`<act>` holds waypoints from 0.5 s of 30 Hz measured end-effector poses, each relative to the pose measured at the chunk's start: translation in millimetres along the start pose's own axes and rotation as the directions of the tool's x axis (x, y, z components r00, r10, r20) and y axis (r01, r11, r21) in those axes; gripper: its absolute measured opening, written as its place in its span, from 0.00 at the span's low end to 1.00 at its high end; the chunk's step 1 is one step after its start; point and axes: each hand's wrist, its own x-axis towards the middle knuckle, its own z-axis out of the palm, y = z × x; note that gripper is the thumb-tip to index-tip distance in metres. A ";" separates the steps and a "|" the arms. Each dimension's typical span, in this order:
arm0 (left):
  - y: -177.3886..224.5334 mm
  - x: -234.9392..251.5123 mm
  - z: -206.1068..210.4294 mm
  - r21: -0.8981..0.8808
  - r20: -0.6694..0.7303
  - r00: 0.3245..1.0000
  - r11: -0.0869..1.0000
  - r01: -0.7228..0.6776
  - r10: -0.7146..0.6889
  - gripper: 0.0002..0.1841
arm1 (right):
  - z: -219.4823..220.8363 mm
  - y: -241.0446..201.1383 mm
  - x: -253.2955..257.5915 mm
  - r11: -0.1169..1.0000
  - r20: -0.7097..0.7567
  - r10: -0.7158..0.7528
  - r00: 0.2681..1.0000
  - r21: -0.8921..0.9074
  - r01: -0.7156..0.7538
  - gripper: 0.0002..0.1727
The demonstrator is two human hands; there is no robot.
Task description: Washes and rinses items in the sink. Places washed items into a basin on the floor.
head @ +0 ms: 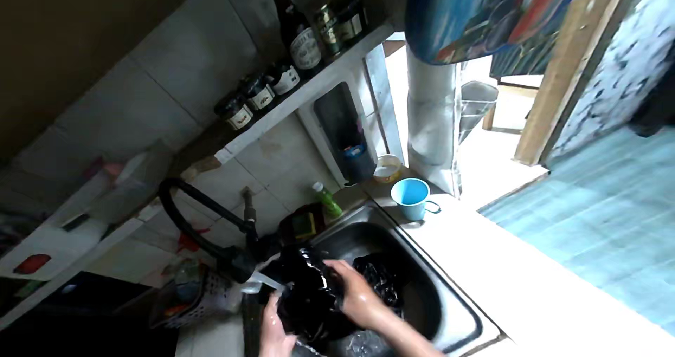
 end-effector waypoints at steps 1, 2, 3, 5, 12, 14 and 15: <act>6.5 7.7 -3.3 0.154 0.010 0.994 0.982 -0.106 0.105 0.11 | -21.0 10.0 -10.1 0.993 0.095 0.083 0.992 -0.089 -0.074 0.52; 14.0 12.3 -4.1 0.311 0.036 0.978 0.927 -0.207 0.206 0.16 | -34.8 19.9 -19.3 0.987 0.156 0.162 0.974 -0.026 -0.160 0.57; 20.4 13.8 -4.0 0.439 0.085 0.958 0.853 -0.283 0.274 0.24 | -38.5 26.5 -27.0 0.956 0.170 0.215 0.962 0.165 -0.243 0.58; 24.5 10.0 -2.3 0.546 0.198 0.921 0.742 -0.388 0.336 0.27 | -22.4 26.5 -29.1 0.783 0.146 0.317 0.937 0.518 -0.345 0.51; 22.5 -6.5 -23.7 0.449 0.324 0.936 0.848 -0.282 0.140 0.27 | 39.0 20.7 23.0 0.696 0.018 0.424 0.906 0.633 -0.339 0.41; 19.8 10.7 -41.4 0.471 0.264 0.954 0.845 -0.254 0.140 0.28 | 48.6 12.9 26.4 0.683 -0.072 0.495 0.866 0.648 -0.337 0.34; 18.4 16.8 -49.7 0.483 0.233 0.962 0.842 -0.240 0.141 0.28 | 51.3 6.3 26.5 0.677 -0.083 0.511 0.856 0.652 -0.341 0.30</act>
